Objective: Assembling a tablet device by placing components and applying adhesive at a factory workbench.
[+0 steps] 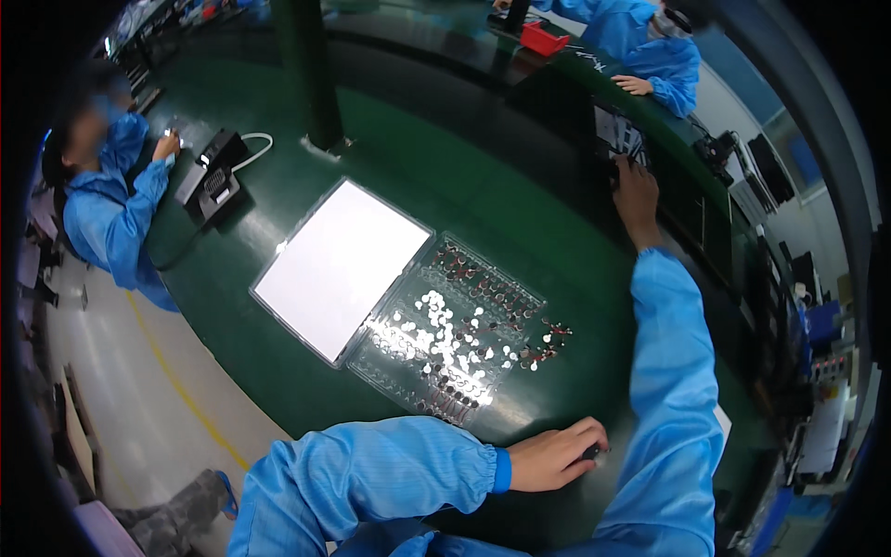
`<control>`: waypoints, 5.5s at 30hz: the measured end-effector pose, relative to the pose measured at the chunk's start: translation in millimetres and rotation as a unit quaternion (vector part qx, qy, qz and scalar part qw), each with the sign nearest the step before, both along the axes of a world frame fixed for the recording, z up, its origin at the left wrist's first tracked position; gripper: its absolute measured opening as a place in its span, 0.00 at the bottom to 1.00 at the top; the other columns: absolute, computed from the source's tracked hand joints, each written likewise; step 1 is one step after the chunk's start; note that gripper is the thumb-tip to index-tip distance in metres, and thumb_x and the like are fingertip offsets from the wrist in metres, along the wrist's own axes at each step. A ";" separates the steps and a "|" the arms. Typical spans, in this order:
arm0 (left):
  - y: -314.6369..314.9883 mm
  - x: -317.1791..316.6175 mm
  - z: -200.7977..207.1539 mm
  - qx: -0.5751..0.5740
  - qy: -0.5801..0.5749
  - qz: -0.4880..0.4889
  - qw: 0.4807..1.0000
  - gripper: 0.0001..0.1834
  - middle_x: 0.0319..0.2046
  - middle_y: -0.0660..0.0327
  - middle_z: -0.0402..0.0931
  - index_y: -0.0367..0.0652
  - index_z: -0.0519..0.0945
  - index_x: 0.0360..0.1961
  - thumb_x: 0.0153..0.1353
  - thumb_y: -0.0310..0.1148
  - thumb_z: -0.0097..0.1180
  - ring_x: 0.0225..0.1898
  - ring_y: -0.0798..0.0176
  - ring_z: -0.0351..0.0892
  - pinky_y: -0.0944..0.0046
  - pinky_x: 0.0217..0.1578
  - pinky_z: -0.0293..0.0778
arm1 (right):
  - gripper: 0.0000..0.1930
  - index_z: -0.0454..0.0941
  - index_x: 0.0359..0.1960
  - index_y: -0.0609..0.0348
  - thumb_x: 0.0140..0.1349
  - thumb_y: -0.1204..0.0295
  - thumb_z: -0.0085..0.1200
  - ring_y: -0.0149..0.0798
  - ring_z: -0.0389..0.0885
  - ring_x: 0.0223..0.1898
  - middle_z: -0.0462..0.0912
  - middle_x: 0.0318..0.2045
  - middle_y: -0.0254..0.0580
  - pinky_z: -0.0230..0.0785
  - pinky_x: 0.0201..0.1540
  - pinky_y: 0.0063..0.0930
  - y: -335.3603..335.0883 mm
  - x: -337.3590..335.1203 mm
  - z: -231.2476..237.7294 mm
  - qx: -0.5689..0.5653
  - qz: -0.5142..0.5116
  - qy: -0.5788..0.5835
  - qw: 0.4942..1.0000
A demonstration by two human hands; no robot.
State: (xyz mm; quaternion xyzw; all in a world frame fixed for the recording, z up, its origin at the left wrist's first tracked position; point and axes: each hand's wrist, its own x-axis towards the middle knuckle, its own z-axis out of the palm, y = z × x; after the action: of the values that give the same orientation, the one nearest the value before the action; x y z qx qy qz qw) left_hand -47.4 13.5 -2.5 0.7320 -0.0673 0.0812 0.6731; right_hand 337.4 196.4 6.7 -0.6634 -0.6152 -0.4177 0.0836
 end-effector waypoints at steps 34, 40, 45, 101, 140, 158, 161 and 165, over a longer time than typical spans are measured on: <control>-46.1 -21.1 -10.3 -0.092 -0.032 0.212 0.972 0.48 0.64 0.45 0.55 0.52 0.38 0.70 0.61 0.20 0.60 0.57 0.53 0.73 0.58 0.55 0.75 | 0.11 0.76 0.49 0.60 0.71 0.67 0.50 0.28 0.83 0.36 0.87 0.41 0.41 0.73 0.37 0.19 -415.5 -168.0 -10.0 0.333 -0.050 0.666 0.666; -65.0 -34.0 -6.6 0.111 -0.048 0.254 0.960 0.43 0.64 0.46 0.55 0.42 0.43 0.69 0.60 0.23 0.58 0.64 0.52 0.62 0.55 0.66 0.55 | 0.07 0.79 0.45 0.60 0.67 0.75 0.52 0.28 0.82 0.36 0.86 0.36 0.38 0.73 0.41 0.22 -392.3 -210.2 -10.8 0.206 0.012 0.655 0.727; -50.6 -27.7 8.3 0.102 -0.057 0.215 0.970 0.23 0.65 0.53 0.61 0.39 0.71 0.58 0.61 0.28 0.60 0.70 0.52 0.55 0.55 0.69 0.51 | 0.07 0.78 0.44 0.60 0.68 0.73 0.53 0.28 0.81 0.35 0.86 0.36 0.38 0.73 0.41 0.22 -395.6 -216.7 -6.4 0.267 0.058 0.589 0.761; -85.3 61.4 27.1 0.467 -0.129 0.200 0.852 0.06 0.39 0.63 0.81 0.41 0.85 0.28 0.51 0.32 0.68 0.39 0.57 0.79 0.59 0.42 0.73 | 0.14 0.71 0.36 0.56 0.61 0.63 0.63 0.32 0.73 0.23 0.74 0.19 0.36 0.62 0.26 0.28 -421.8 -197.5 -12.3 0.032 0.030 0.617 0.786; -58.8 83.7 21.5 0.412 -0.025 0.122 0.903 0.07 0.41 0.59 0.72 0.38 0.82 0.30 0.56 0.31 0.66 0.38 0.63 0.72 0.64 0.42 0.72 | 0.07 0.78 0.42 0.53 0.65 0.68 0.58 0.36 0.75 0.25 0.79 0.23 0.39 0.66 0.31 0.29 -492.0 -133.1 7.6 0.021 -0.034 0.482 0.875; -109.8 141.0 34.6 0.487 -0.167 0.046 0.856 0.21 0.51 0.53 0.74 0.41 0.76 0.49 0.57 0.37 0.64 0.52 0.47 0.73 0.53 0.57 0.67 | 0.31 0.70 0.58 0.47 0.52 0.74 0.67 0.38 0.76 0.36 0.80 0.47 0.37 0.72 0.42 0.30 -506.8 -132.3 7.5 -0.018 -0.102 0.493 0.864; -120.9 174.8 13.6 0.529 -0.128 0.052 0.837 0.33 0.58 0.49 0.73 0.37 0.74 0.56 0.57 0.50 0.65 0.60 0.45 0.70 0.53 0.61 0.66 | 0.28 0.68 0.59 0.51 0.55 0.77 0.62 0.32 0.77 0.30 0.81 0.43 0.41 0.72 0.36 0.26 -505.7 -126.9 10.7 0.018 -0.030 0.537 0.843; -141.9 192.5 7.4 0.586 -0.149 0.087 0.792 0.42 0.60 0.49 0.72 0.35 0.75 0.57 0.52 0.60 0.64 0.61 0.45 0.71 0.53 0.63 0.65 | 0.14 0.74 0.54 0.55 0.69 0.69 0.50 0.24 0.74 0.21 0.82 0.32 0.37 0.69 0.28 0.18 -521.3 -103.4 20.5 0.174 0.033 0.584 0.792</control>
State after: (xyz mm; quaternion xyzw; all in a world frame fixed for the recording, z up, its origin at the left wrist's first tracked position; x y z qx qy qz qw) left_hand 145.1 -128.4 4.9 0.9677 -0.1381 0.1924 0.0869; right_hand 234.0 -325.0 27.2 -0.7346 -0.3881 -0.0480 0.5546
